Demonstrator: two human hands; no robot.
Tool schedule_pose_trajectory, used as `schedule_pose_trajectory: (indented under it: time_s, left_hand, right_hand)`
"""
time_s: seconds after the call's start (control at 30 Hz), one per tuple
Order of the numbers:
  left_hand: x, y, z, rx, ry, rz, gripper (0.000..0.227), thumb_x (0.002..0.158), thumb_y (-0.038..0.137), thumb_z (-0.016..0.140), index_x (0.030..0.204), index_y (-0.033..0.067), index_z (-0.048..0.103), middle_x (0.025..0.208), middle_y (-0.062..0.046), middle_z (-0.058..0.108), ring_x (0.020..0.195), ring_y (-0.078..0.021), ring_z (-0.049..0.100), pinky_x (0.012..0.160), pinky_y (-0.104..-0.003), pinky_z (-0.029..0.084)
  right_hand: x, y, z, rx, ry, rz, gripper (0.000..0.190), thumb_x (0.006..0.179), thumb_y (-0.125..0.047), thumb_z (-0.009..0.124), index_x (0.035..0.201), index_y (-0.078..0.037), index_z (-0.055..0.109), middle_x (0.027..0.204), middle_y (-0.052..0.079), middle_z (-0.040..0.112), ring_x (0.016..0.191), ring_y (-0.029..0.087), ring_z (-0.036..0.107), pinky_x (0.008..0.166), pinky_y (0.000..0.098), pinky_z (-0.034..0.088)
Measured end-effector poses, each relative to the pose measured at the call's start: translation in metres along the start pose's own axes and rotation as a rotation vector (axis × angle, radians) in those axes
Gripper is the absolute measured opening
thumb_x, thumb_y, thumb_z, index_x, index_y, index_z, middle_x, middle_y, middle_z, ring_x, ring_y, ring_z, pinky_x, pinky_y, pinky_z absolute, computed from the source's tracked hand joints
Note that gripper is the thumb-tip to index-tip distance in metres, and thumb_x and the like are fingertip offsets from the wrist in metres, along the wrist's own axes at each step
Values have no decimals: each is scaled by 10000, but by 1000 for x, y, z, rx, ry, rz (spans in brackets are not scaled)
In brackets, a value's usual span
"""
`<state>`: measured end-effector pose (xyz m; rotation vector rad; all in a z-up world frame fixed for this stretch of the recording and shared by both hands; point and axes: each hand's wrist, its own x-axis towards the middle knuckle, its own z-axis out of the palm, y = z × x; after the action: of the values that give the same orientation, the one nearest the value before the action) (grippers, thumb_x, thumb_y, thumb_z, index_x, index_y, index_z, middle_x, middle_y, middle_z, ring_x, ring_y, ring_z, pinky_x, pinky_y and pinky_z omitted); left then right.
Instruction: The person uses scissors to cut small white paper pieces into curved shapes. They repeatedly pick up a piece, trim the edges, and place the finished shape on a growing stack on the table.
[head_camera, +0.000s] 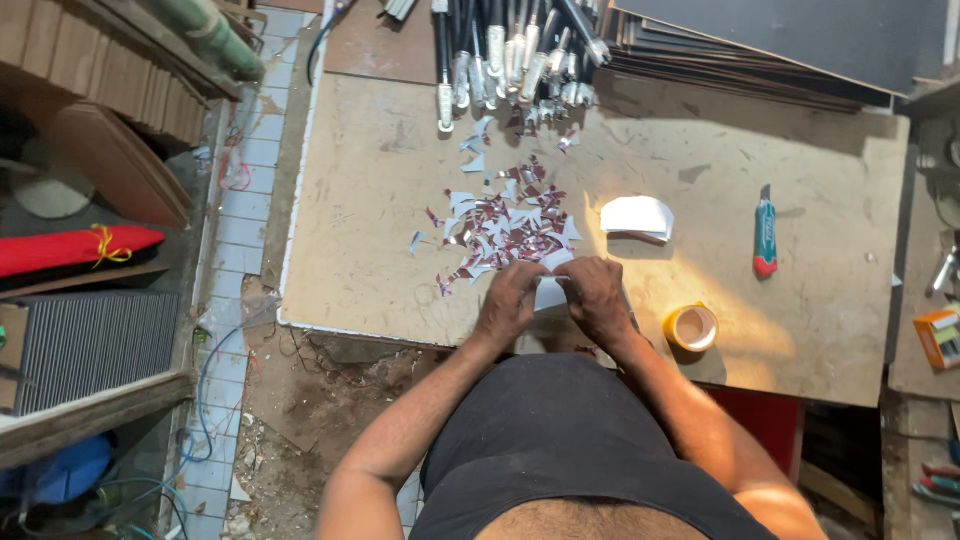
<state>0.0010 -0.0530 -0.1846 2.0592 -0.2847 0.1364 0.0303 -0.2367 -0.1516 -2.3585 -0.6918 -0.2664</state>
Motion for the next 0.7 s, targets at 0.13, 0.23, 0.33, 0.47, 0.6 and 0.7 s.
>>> schedule_pose_trajectory:
  time_s: [0.13, 0.23, 0.33, 0.47, 0.6, 0.7]
  left_hand:
    - [29, 23, -15, -369, 161, -106, 519, 920, 69, 745, 1369, 94, 486, 1095, -86, 667, 1013, -194, 659, 837, -331, 542]
    - [52, 44, -20, -856, 146, -229, 404, 947, 98, 732, 1312, 72, 561, 1032, -43, 676, 916, -86, 627, 780, -262, 528]
    - [61, 64, -13, -837, 139, -221, 188, 1081, 168, 658, 1185, 13, 687, 989, -32, 684, 878, -63, 611, 765, -242, 514]
    - [64, 70, -12, -701, 279, -180, 192, 1092, 202, 621, 1119, 22, 681, 978, -18, 697, 890, -63, 638, 784, -236, 531]
    - [61, 57, -33, -680, 352, -275, 213, 1070, 213, 635, 1044, 10, 698, 872, -31, 709, 759, -73, 626, 665, -251, 514]
    - [52, 48, -51, -585, 385, -216, 217, 1078, 228, 616, 1112, 21, 675, 974, -26, 690, 884, -53, 602, 775, -247, 509]
  right_hand:
    - [9, -10, -24, 451, 30, 332, 190, 951, -66, 745, 1107, -48, 636, 976, 51, 694, 909, 179, 649, 794, 344, 525]
    - [19, -28, -35, 1009, 75, 599, 234, 968, -59, 721, 1166, -27, 599, 1009, 43, 685, 949, 121, 644, 835, 290, 543]
    - [22, -42, -39, 1182, 115, 694, 271, 988, -45, 698, 1227, -10, 576, 1015, 53, 673, 934, 112, 640, 819, 268, 539]
    - [10, -27, -43, 1098, 101, 510, 402, 980, -111, 681, 1329, -74, 484, 1068, 62, 665, 955, 128, 668, 849, 271, 559]
    - [-49, 5, -52, -59, -111, 662, 230, 973, -193, 728, 1137, -72, 622, 1031, 154, 672, 910, 315, 675, 797, 410, 545]
    - [-101, 15, -41, -321, -212, 592, 306, 878, -221, 731, 1116, -74, 604, 1032, 153, 666, 987, 383, 651, 825, 471, 527]
